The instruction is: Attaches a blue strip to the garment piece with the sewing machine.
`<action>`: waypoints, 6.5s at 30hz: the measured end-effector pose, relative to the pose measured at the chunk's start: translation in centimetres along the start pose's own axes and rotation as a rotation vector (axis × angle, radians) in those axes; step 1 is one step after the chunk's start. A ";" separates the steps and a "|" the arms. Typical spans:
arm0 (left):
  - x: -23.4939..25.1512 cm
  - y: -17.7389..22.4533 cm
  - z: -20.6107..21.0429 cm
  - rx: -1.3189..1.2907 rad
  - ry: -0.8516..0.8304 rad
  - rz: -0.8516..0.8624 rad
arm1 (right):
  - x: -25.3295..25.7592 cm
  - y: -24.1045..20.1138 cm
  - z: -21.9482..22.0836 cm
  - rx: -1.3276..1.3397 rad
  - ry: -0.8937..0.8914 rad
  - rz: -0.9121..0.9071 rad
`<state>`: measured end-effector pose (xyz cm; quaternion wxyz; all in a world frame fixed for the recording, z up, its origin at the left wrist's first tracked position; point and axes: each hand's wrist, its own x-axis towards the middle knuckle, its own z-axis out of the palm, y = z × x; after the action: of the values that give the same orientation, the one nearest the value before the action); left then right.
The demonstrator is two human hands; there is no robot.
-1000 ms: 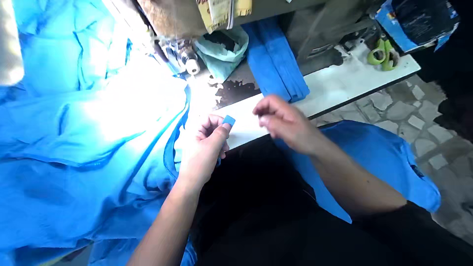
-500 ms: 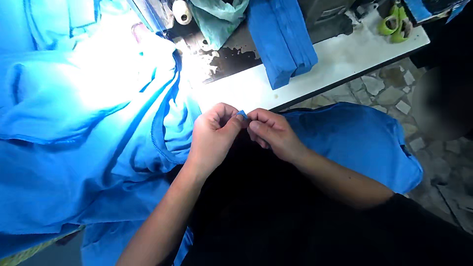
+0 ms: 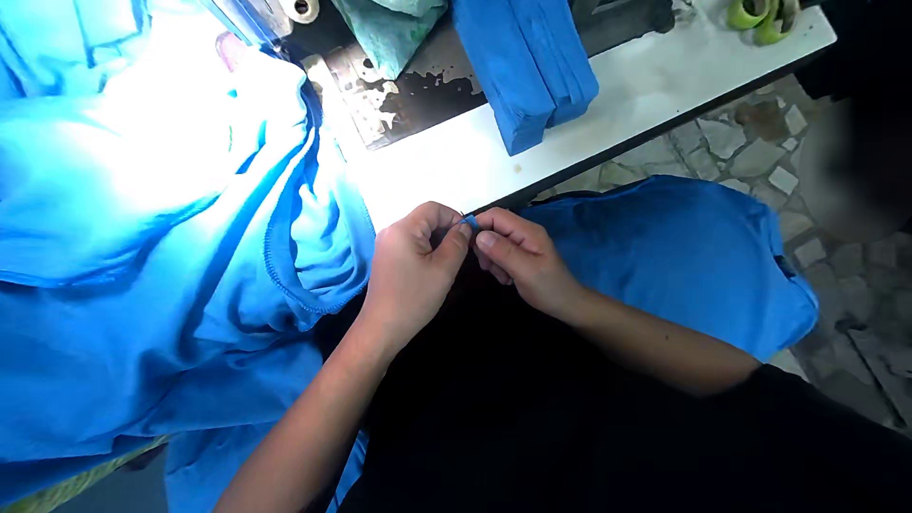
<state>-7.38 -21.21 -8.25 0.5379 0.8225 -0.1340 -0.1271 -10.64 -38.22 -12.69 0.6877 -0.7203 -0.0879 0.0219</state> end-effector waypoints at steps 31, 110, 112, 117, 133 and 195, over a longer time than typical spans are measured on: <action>0.1 1.2 -8.1 -0.264 0.335 0.235 | 7.7 -2.2 -1.5 -1.134 -0.320 -0.084; 7.6 -4.9 -12.4 0.610 -0.003 0.179 | 11.8 -3.4 4.9 -0.544 -0.439 0.015; 7.9 -4.5 -12.5 0.574 -0.009 0.115 | 11.9 -3.4 5.0 -0.532 -0.411 0.019; 8.8 -4.1 -12.7 0.606 0.003 0.097 | 12.5 -3.7 5.0 -0.538 -0.425 0.093; 11.8 -2.3 -11.1 0.882 0.068 -0.260 | 14.6 -4.6 5.6 -0.611 -0.370 0.226; 11.7 -8.1 -11.6 0.901 0.384 0.348 | 16.6 -2.6 4.0 -1.057 -0.477 -0.092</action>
<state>8.33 -12.37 -11.96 0.1583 0.9466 -0.2090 0.1875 4.85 -31.59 -8.82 0.1961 -0.9364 -0.2707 0.1066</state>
